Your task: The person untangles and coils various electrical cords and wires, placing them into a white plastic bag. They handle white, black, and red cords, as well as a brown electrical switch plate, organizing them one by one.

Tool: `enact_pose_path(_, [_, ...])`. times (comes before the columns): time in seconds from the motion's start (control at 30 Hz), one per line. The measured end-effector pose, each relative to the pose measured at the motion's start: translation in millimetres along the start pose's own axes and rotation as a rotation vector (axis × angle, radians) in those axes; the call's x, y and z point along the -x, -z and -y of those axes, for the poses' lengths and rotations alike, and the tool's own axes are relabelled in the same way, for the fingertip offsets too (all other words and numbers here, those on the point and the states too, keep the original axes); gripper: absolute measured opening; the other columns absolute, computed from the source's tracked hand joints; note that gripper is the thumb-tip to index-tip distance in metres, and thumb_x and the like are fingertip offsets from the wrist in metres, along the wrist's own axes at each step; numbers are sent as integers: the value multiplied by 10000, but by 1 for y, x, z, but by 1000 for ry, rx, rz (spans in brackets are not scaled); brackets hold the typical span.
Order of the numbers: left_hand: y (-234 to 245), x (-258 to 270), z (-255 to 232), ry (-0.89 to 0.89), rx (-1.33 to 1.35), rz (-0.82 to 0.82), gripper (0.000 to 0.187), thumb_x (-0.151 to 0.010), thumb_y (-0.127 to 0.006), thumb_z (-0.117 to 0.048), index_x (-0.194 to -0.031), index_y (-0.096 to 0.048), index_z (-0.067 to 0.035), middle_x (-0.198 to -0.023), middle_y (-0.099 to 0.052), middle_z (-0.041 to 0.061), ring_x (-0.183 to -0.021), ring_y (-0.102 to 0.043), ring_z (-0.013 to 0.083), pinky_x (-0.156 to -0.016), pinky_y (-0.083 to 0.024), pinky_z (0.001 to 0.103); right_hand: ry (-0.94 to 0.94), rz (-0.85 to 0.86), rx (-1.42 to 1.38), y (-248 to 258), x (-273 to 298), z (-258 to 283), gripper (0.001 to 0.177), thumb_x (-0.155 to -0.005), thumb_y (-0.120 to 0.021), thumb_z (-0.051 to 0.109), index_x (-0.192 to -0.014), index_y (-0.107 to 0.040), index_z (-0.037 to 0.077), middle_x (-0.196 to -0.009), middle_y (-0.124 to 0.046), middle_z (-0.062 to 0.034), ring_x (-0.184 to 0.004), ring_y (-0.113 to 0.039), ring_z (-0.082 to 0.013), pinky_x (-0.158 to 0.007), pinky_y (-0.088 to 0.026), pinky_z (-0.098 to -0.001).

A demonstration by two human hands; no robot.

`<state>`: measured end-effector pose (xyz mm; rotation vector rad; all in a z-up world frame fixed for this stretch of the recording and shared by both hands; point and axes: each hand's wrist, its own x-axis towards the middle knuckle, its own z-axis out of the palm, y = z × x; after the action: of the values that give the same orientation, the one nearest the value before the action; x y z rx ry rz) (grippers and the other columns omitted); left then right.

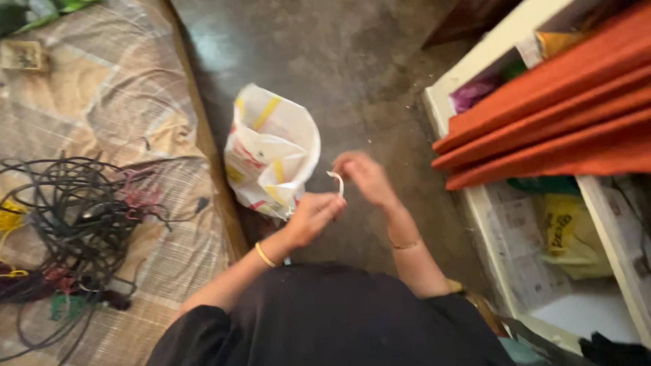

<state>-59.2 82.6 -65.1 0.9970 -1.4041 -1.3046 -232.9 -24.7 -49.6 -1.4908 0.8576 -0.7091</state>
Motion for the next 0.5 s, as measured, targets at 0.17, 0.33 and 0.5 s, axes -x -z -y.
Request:
enact_pose_path(0.17, [-45, -31, -36, 168, 39, 135, 427, -1073, -537, -291, -783, -622, 10, -688, -576, 4, -657, -505, 122, -601, -422, 320, 754, -307, 769, 37, 94, 98, 462, -832, -605, -50, -1284, -564, 35, -1283, -624, -187, -1211, -603, -344, -1071, -478, -450])
enact_pose_path(0.33, [-76, -41, -95, -26, -257, 296, 357, -992, -556, -269, -764, -680, -23, -674, -670, 62, -623, -629, 145, -628, -498, 317, 466, -49, 899, 44, 138, 125, 316, -882, -629, 22, -1196, -637, 50, -1107, -688, -139, -1077, -661, -343, -939, -521, -420])
enact_pose_path(0.5, [-79, -51, -119, -139, -562, 366, 336, -779, -788, -356, -732, -718, -32, -609, -650, 87, -512, -595, 164, -530, -477, 332, -61, 215, 722, 66, 174, 116, 163, -980, -574, 138, -993, -698, 33, -981, -777, -133, -965, -754, -264, -874, -560, -357])
